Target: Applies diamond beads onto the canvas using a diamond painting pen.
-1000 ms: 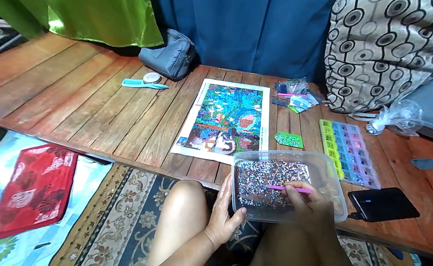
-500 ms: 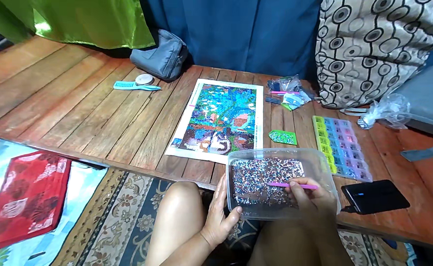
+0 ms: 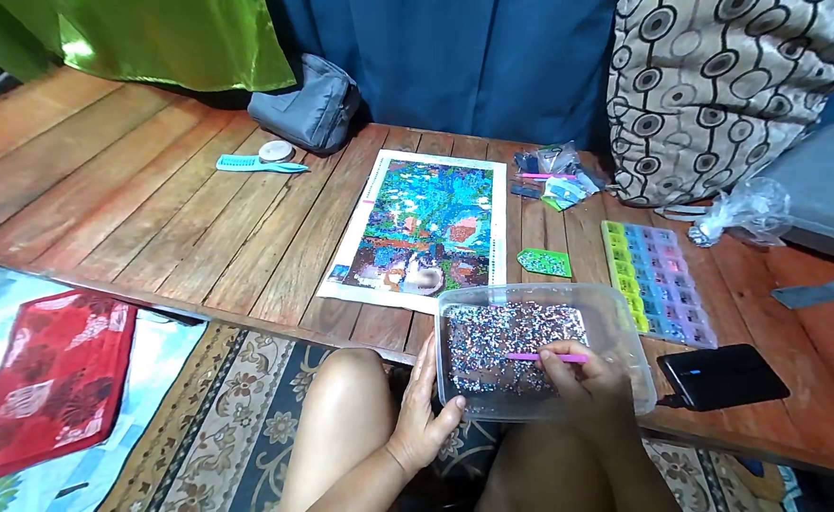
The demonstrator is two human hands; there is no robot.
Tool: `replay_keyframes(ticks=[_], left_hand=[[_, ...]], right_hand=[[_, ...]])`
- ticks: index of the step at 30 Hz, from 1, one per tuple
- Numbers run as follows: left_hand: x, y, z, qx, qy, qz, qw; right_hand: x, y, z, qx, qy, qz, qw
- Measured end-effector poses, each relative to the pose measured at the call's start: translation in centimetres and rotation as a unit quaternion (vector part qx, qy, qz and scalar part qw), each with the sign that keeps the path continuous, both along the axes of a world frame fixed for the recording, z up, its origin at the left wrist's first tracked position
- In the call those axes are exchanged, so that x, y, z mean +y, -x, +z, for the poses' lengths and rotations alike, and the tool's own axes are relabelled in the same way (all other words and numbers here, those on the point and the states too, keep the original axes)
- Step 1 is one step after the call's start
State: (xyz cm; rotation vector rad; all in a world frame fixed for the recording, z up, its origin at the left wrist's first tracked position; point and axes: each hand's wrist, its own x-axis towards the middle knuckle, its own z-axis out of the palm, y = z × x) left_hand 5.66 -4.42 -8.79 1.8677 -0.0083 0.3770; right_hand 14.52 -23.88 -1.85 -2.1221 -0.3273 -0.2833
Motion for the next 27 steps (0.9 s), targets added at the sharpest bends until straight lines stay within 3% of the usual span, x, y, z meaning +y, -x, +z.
replay_keyframes(ticks=[27], left_hand=[[0.0, -0.01, 0.24, 0.007, 0.003, 0.0, 1.0]], right_hand=[[-0.01, 0.15, -0.22, -0.035, 0.017, -0.022, 0.999]])
